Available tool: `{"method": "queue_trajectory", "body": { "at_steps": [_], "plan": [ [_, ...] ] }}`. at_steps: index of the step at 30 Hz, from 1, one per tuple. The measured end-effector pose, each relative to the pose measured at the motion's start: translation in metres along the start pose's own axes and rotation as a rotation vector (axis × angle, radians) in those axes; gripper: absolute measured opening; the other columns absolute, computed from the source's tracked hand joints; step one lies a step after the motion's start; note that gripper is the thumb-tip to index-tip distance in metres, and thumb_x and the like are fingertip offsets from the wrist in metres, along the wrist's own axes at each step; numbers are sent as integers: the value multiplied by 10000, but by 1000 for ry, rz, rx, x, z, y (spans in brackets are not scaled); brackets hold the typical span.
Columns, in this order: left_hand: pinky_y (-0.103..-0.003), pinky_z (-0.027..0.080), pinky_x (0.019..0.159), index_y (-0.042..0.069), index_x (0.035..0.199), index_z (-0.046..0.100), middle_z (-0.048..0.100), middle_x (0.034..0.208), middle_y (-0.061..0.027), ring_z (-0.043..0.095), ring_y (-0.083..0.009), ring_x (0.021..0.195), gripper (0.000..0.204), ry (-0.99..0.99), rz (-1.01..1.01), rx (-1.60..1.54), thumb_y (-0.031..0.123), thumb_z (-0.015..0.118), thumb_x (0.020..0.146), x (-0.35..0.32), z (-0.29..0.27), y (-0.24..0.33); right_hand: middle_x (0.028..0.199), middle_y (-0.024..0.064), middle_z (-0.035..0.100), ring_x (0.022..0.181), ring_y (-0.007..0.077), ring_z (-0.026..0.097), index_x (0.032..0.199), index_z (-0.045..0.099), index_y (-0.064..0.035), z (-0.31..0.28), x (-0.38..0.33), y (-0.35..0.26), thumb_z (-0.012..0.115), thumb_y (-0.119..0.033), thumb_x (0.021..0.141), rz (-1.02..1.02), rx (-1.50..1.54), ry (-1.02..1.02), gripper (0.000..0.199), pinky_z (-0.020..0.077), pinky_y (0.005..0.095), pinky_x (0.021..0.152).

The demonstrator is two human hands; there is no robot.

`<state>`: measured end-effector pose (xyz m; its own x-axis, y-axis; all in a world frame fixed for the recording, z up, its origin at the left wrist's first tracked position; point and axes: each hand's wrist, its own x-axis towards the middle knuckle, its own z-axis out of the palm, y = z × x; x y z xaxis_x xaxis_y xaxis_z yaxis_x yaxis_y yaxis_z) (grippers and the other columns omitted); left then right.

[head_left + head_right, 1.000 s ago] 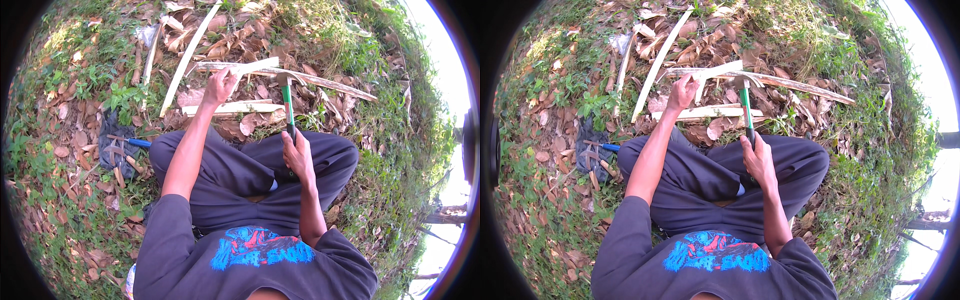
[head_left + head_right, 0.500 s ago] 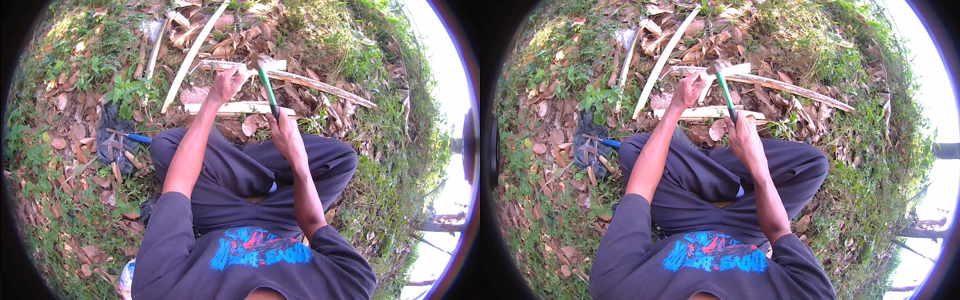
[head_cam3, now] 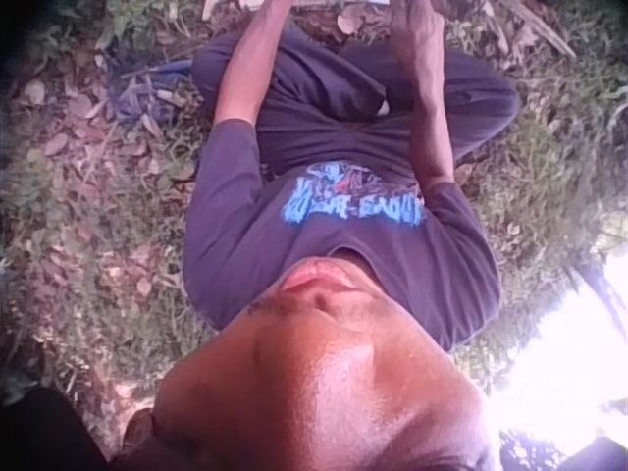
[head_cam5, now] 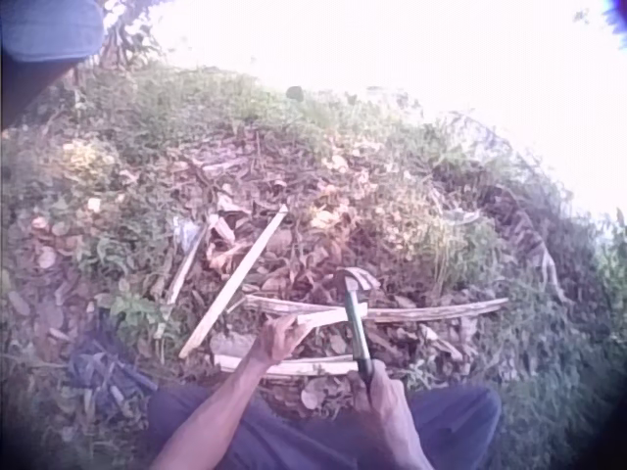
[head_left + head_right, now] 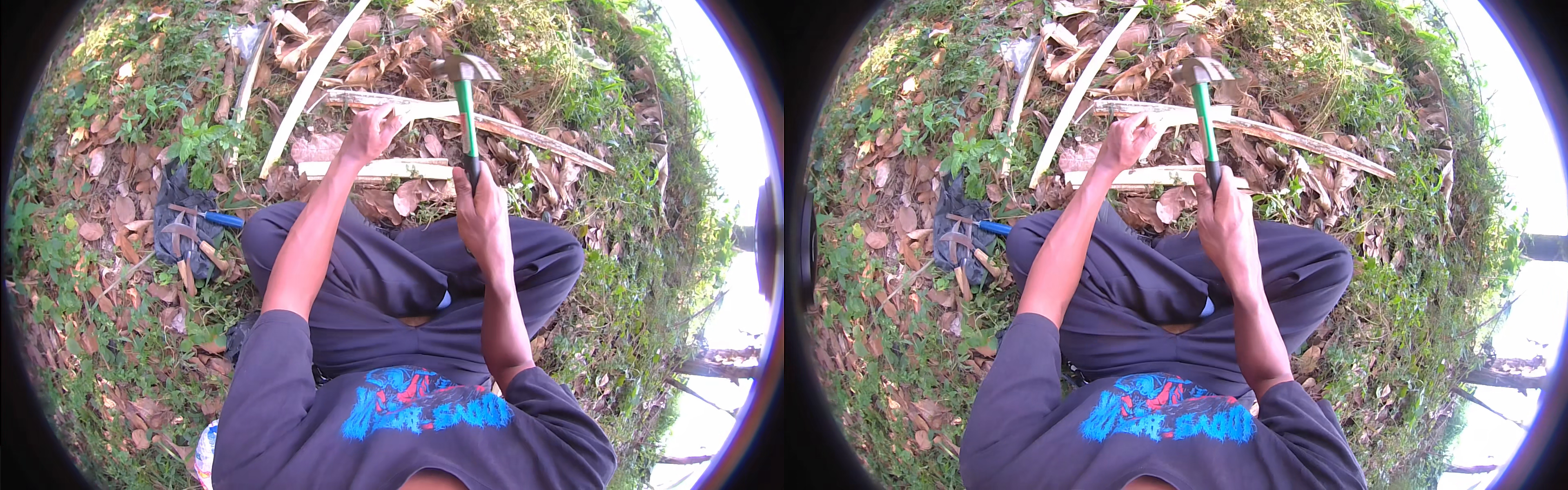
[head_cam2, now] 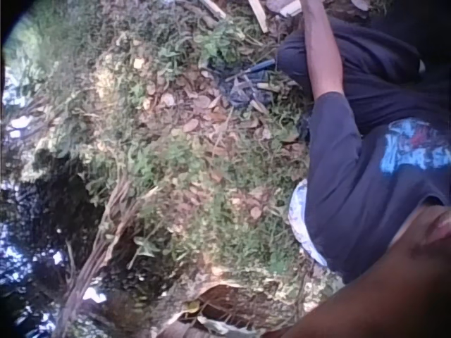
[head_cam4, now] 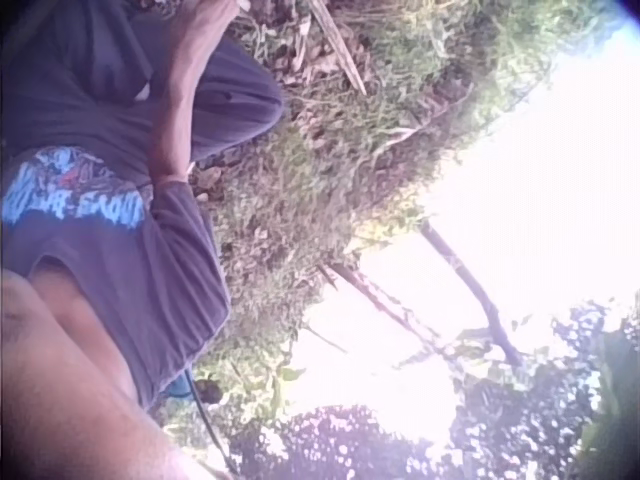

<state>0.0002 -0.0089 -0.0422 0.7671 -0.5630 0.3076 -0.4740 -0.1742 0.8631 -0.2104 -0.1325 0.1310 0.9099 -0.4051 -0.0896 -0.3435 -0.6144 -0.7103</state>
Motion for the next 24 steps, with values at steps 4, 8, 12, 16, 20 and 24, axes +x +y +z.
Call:
{"method": "queue_trajectory", "body": {
  "at_steps": [4, 8, 12, 16, 20, 24],
  "plan": [
    [-391, 606, 772, -78, 1157, 628, 712, 997, -263, 733, -340, 942, 417, 26, 34, -36, 301, 601, 985, -1, 3, 6, 653, 216, 566, 551, 379, 538, 973, 510, -11, 32, 3, 51, 549, -281, 1036, -98, -87, 9, 280, 421, 465, 558],
    [-392, 606, 765, -80, 1144, 624, 707, 986, -276, 731, -359, 929, 393, 121, 124, 4, 276, 597, 980, -4, 3, -10, 636, 214, 554, 528, 412, 514, 962, 504, -7, 20, -6, 21, 538, -278, 1043, -153, 12, 92, 285, 399, 474, 526],
    [-389, 602, 724, -74, 1105, 634, 706, 910, -268, 736, -342, 886, 358, 25, -16, 24, 257, 616, 968, -2, 1, 15, 612, 194, 530, 493, 364, 486, 951, 504, -4, 26, -12, 18, 532, -273, 1047, -22, 112, 46, 287, 391, 462, 512],
    [-388, 593, 707, -70, 1072, 637, 708, 877, -250, 735, -348, 856, 346, 97, 130, 20, 259, 617, 968, 5, 1, 2, 651, 247, 552, 583, 452, 542, 988, 496, 10, 38, -1, 32, 532, -263, 1038, -106, -12, 73, 280, 407, 522, 548],
    [-398, 576, 705, -57, 1036, 640, 709, 875, -238, 733, -347, 832, 343, 57, -3, 22, 278, 608, 970, -8, 6, 3, 646, 246, 546, 592, 468, 548, 1004, 493, -4, 27, -11, 16, 529, -271, 1041, 4, 77, 39, 273, 407, 521, 548],
    [-404, 573, 701, -52, 1035, 651, 710, 877, -239, 733, -347, 817, 365, 110, 98, 25, 304, 611, 966, -1, 4, 10, 596, 207, 513, 520, 408, 510, 995, 510, -19, 45, -7, 47, 530, -274, 1047, -96, -21, 103, 261, 398, 477, 527]
  ]
}}
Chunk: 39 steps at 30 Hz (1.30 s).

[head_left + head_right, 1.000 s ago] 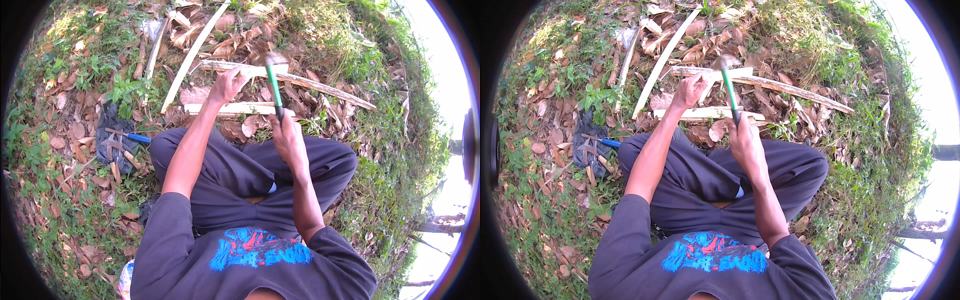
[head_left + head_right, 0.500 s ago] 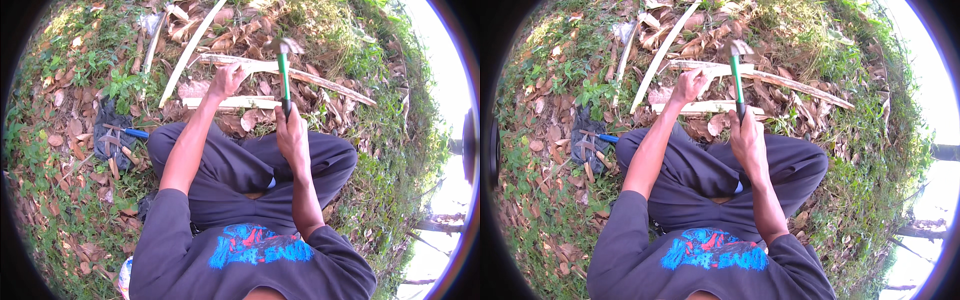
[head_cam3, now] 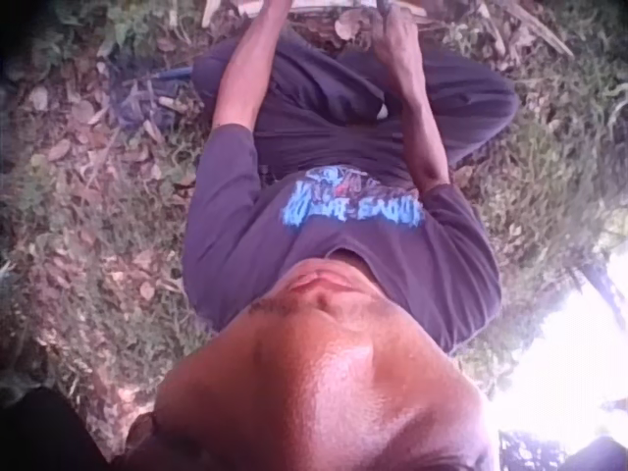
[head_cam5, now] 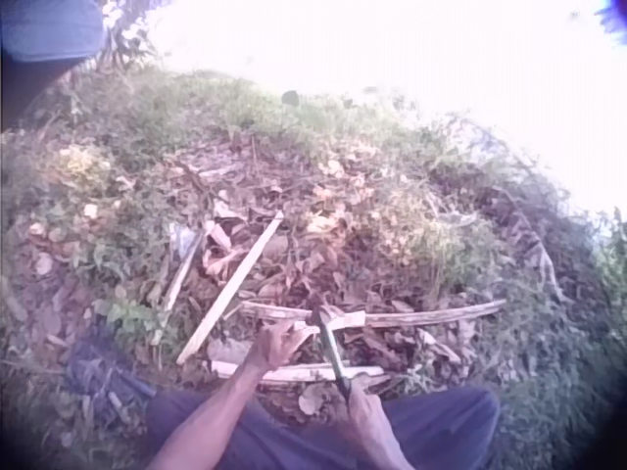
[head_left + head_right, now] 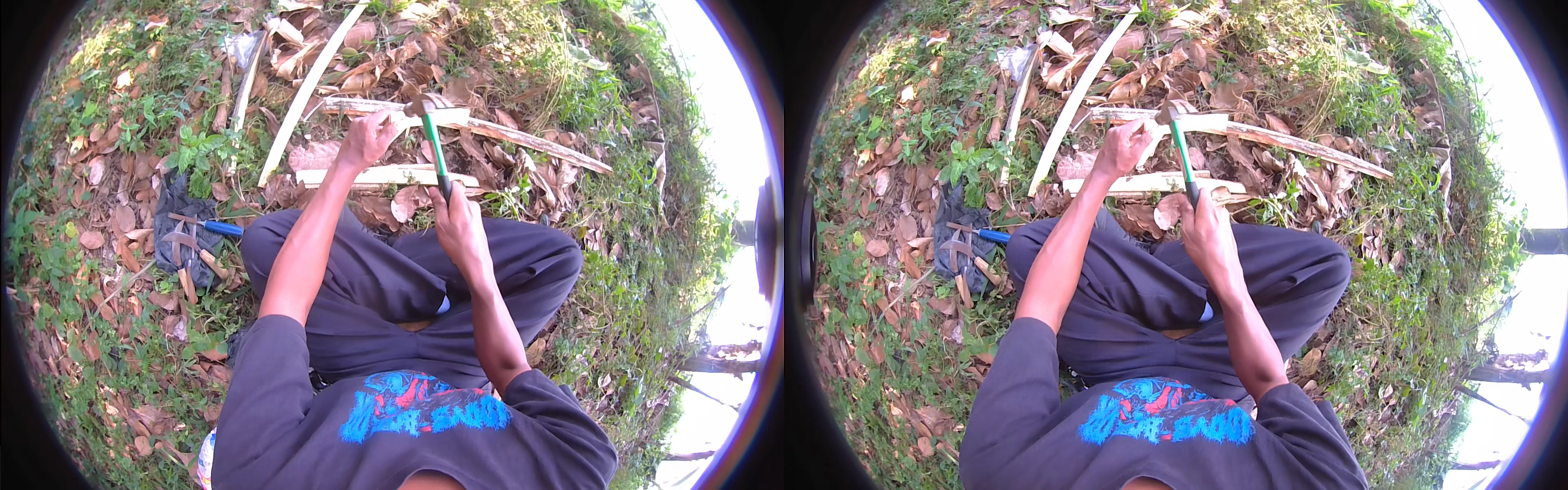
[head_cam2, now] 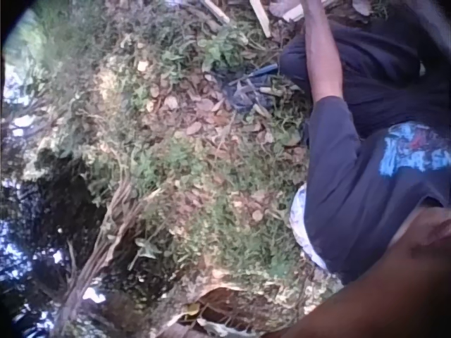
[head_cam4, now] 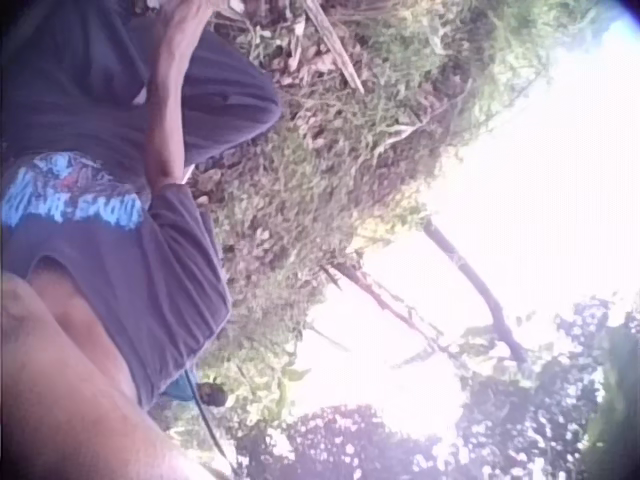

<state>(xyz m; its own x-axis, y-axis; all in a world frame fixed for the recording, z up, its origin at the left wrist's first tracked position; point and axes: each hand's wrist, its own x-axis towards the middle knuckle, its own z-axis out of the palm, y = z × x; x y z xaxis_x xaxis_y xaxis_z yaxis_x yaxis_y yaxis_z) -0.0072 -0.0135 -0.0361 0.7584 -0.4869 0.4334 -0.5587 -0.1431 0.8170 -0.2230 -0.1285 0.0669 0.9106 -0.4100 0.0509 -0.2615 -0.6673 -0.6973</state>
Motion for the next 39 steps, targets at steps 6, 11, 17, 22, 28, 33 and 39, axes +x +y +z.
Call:
{"method": "queue_trajectory", "body": {
  "at_steps": [6, 11, 17, 22, 28, 33, 39],
  "plan": [
    [-379, 588, 700, -69, 1077, 645, 723, 885, -224, 741, -327, 816, 352, -72, -76, 8, 265, 618, 966, -2, 4, -9, 662, 235, 556, 582, 439, 529, 997, 510, -11, 2, 0, 4, 531, -294, 1046, 70, -4, -85, 288, 407, 508, 556],
    [-383, 592, 710, -64, 1086, 640, 722, 900, -225, 742, -333, 860, 303, -86, -100, -10, 215, 617, 968, 0, 0, -6, 580, 174, 527, 469, 364, 524, 1021, 517, -11, -24, -1, -32, 521, -283, 1052, 123, 101, -6, 274, 396, 450, 485],
    [-386, 596, 682, -56, 1034, 651, 706, 889, -250, 733, -353, 825, 298, -47, -33, -54, 232, 627, 959, -2, -4, 10, 678, 284, 573, 645, 519, 547, 999, 513, 1, -22, 1, -19, 542, -274, 1034, 118, 75, -125, 278, 407, 542, 572],
    [-366, 610, 721, -61, 1103, 656, 720, 888, -236, 744, -308, 830, 326, -89, -80, -26, 220, 629, 940, -1, -1, 13, 674, 272, 571, 612, 493, 546, 1021, 504, 9, -14, -3, -9, 544, -279, 1035, 64, 22, -71, 291, 402, 520, 552],
    [-357, 613, 733, -94, 1078, 659, 725, 904, -238, 748, -289, 849, 329, -49, -121, 4, 198, 635, 927, -10, -1, -4, 642, 287, 566, 608, 511, 560, 984, 477, 23, -30, -1, -38, 547, -251, 1031, 175, 169, -73, 287, 403, 539, 522],
    [-359, 620, 734, -116, 1070, 652, 712, 943, -275, 746, -301, 871, 364, -59, -35, 0, 220, 641, 932, -1, -1, 5, 592, 222, 533, 522, 428, 526, 1030, 510, 21, -9, -8, 5, 535, -279, 1043, -42, 22, 2, 302, 400, 483, 506],
    [-360, 613, 727, -83, 1036, 659, 718, 924, -244, 743, -329, 851, 322, -60, -99, -21, 224, 629, 943, -4, 0, 4, 666, 247, 568, 591, 445, 548, 1058, 522, 12, -20, -5, -20, 537, -279, 1038, 148, 105, -60, 292, 409, 510, 559]
  ]
}}
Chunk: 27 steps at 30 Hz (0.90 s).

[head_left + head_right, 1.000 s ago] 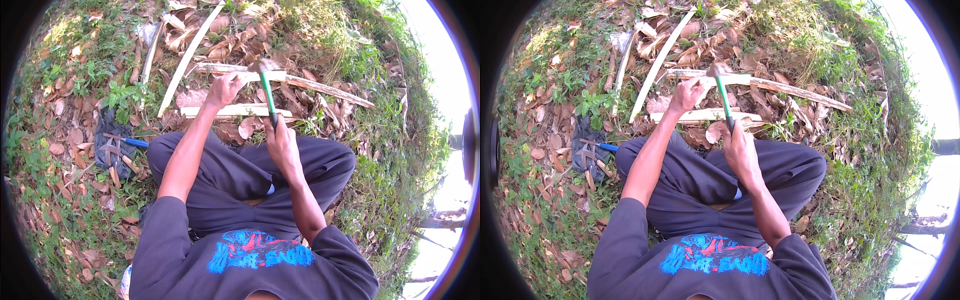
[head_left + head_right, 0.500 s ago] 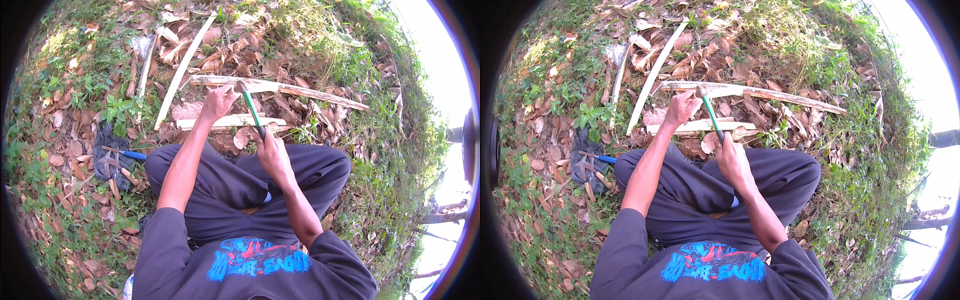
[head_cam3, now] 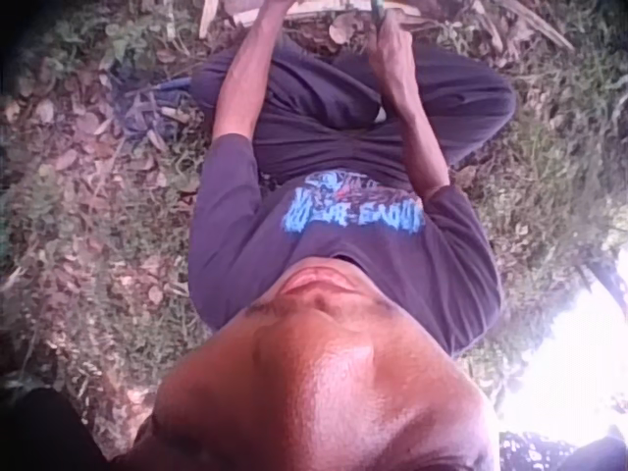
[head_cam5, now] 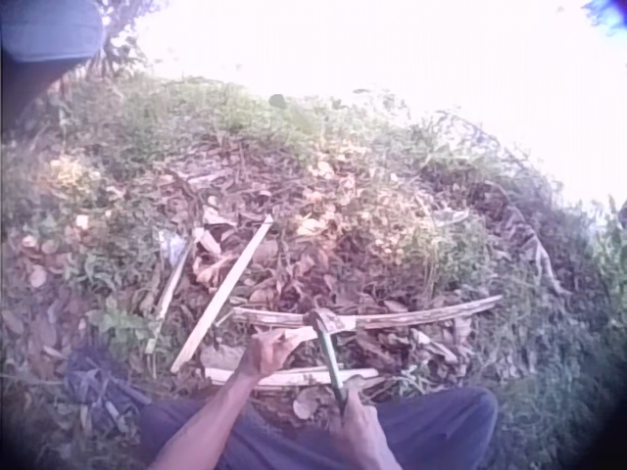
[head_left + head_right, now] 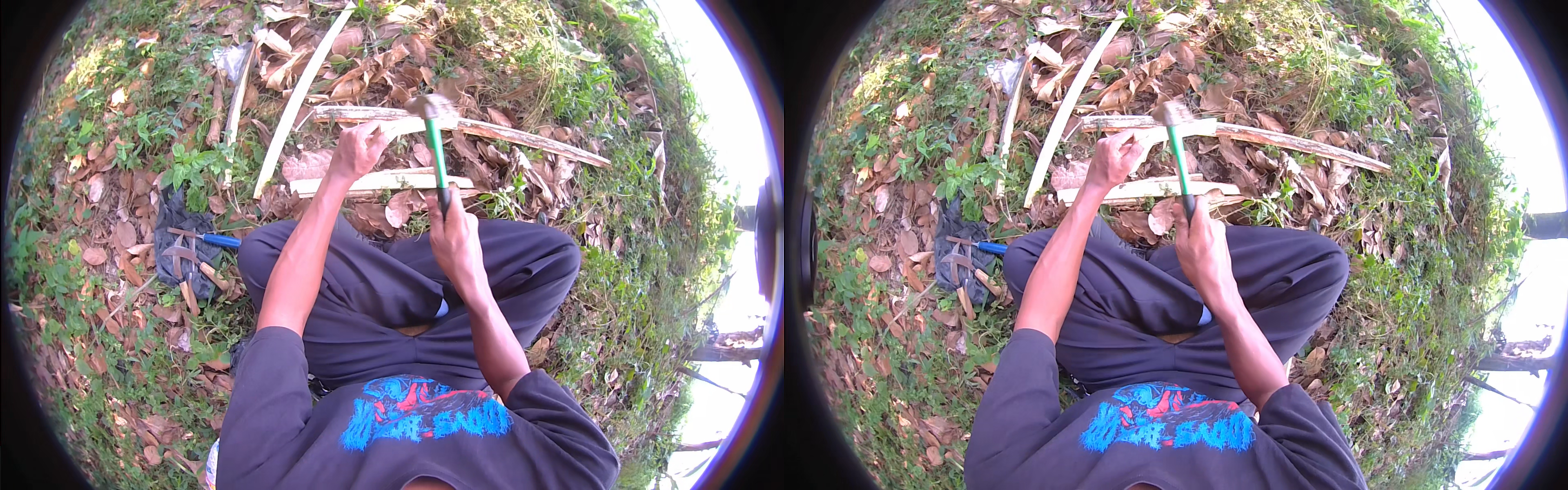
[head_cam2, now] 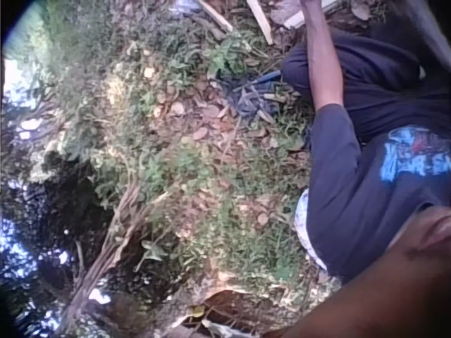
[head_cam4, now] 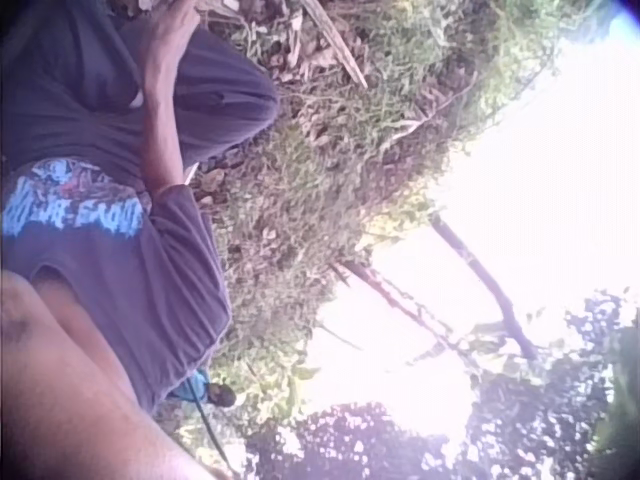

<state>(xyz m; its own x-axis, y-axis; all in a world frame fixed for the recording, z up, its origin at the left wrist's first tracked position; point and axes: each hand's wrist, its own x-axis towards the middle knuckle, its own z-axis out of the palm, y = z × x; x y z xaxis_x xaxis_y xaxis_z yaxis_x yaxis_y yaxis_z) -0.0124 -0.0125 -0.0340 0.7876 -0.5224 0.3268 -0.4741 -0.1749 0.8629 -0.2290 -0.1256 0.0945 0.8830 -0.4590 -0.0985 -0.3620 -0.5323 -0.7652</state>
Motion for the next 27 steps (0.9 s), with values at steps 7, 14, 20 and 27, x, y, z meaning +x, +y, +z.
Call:
{"method": "queue_trajectory", "body": {
  "at_steps": [7, 14, 20, 27],
  "plan": [
    [-361, 601, 697, -63, 1041, 664, 728, 850, -217, 752, -317, 819, 288, 50, 119, 113, 206, 620, 948, -7, 1, -22, 635, 256, 565, 566, 478, 547, 1038, 514, 8, 3, -4, -10, 527, -263, 1046, 63, 69, 18, 272, 399, 481, 510],
    [-359, 603, 683, -84, 1059, 666, 729, 842, -227, 755, -304, 821, 313, -15, 41, 51, 206, 642, 943, 2, -3, 6, 628, 270, 550, 609, 499, 561, 1016, 506, 4, 19, -10, 14, 535, -272, 1043, -33, 88, 6, 280, 403, 495, 505],
    [-372, 598, 693, -76, 1067, 672, 732, 893, -232, 754, -304, 826, 335, -10, -42, -21, 230, 648, 932, 4, -2, -3, 631, 293, 550, 615, 510, 566, 984, 471, 20, 29, 1, 27, 542, -235, 1032, -20, -59, -35, 270, 403, 521, 501],
    [-375, 581, 687, -71, 1087, 671, 722, 887, -248, 744, -324, 821, 358, 51, 19, 43, 252, 628, 937, -2, 5, -11, 578, 229, 524, 503, 403, 541, 1004, 497, 32, 25, -6, 22, 525, -300, 1051, -10, 26, -2, 336, 402, 451, 488]
  ]
}}
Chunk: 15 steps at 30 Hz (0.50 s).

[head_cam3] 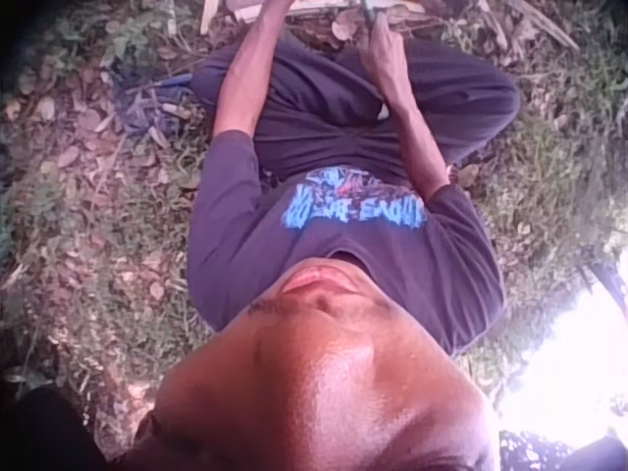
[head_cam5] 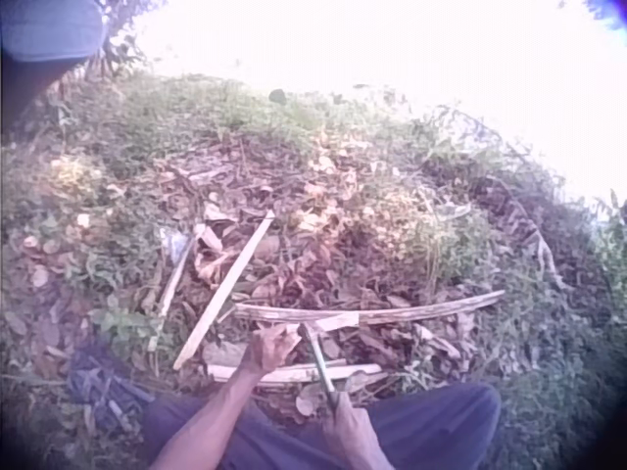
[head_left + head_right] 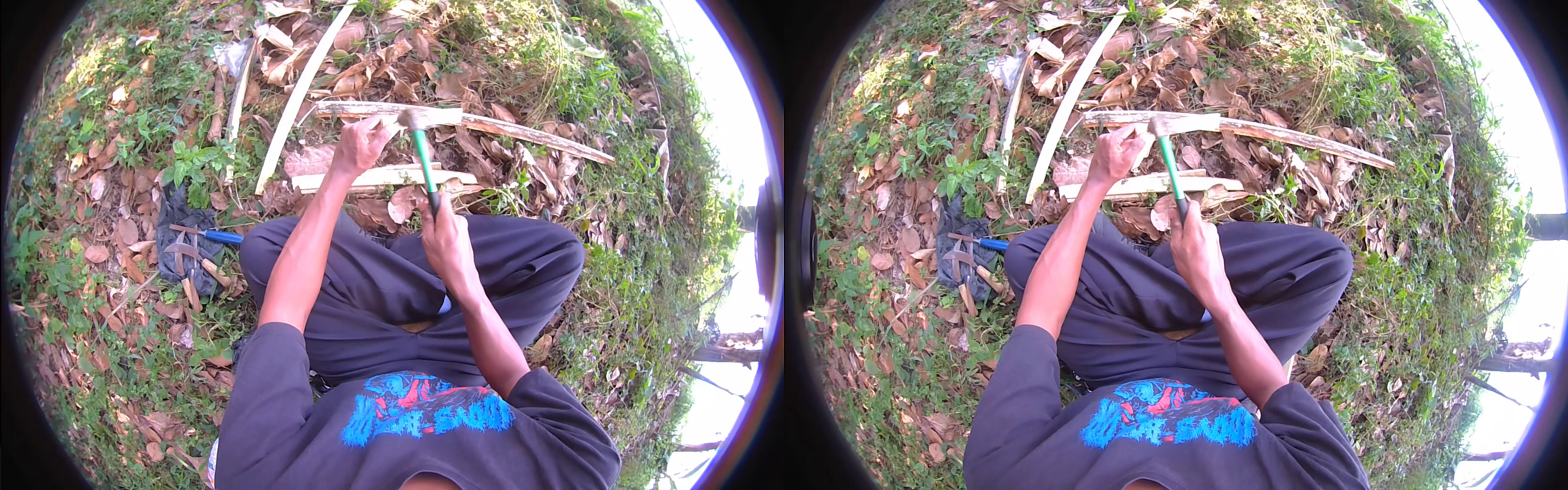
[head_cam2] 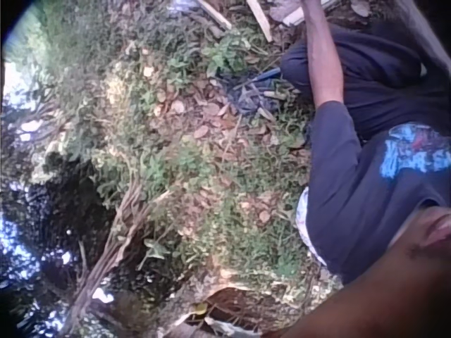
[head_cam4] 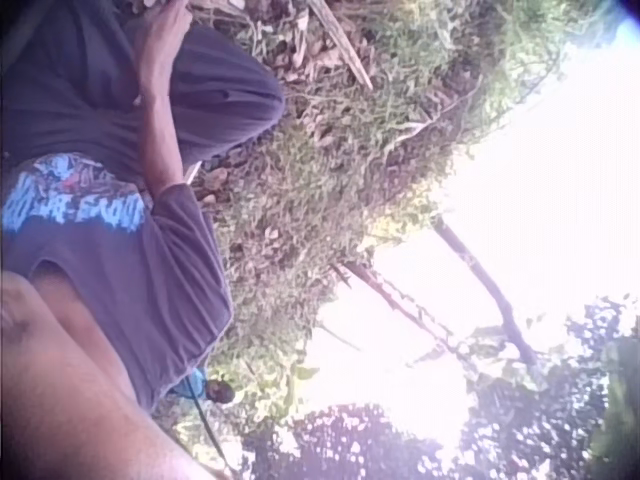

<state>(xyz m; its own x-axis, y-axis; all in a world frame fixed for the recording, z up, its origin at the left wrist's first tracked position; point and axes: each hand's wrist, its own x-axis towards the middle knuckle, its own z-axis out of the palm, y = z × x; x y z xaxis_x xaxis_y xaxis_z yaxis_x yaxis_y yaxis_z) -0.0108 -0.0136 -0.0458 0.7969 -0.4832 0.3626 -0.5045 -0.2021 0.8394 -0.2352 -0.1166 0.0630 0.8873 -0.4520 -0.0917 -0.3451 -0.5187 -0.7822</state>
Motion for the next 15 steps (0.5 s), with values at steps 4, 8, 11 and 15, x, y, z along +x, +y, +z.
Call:
{"method": "queue_trajectory", "body": {
  "at_steps": [4, 8, 11, 15],
  "plan": [
    [-407, 569, 668, -54, 1067, 675, 705, 843, -261, 724, -360, 772, 351, -12, 1, -36, 268, 625, 935, 6, -4, 10, 596, 245, 536, 531, 433, 550, 1007, 487, 28, -6, 6, -13, 527, -296, 1049, 4, 15, -57, 329, 402, 463, 495],
    [-355, 583, 689, -67, 1049, 670, 733, 894, -226, 753, -317, 853, 312, -12, 8, 11, 223, 634, 941, -1, 0, 5, 625, 255, 552, 540, 437, 545, 1048, 503, 37, 7, 0, 8, 519, -317, 1050, -31, -39, 12, 354, 411, 476, 512],
    [-363, 583, 683, -71, 1037, 669, 729, 876, -232, 752, -320, 846, 310, -5, 1, 22, 222, 639, 938, 3, -2, 2, 643, 259, 560, 554, 439, 548, 1080, 520, 40, 4, 7, 12, 525, -314, 1048, -24, -60, -20, 355, 419, 474, 522],
    [-376, 576, 670, -66, 1024, 663, 719, 825, -230, 746, -335, 820, 309, -12, 33, 27, 230, 629, 941, 1, -1, 9, 643, 263, 561, 556, 461, 534, 1024, 518, 26, -14, 1, -21, 543, -289, 1040, 19, 73, 14, 316, 408, 486, 517]
  ]
}}
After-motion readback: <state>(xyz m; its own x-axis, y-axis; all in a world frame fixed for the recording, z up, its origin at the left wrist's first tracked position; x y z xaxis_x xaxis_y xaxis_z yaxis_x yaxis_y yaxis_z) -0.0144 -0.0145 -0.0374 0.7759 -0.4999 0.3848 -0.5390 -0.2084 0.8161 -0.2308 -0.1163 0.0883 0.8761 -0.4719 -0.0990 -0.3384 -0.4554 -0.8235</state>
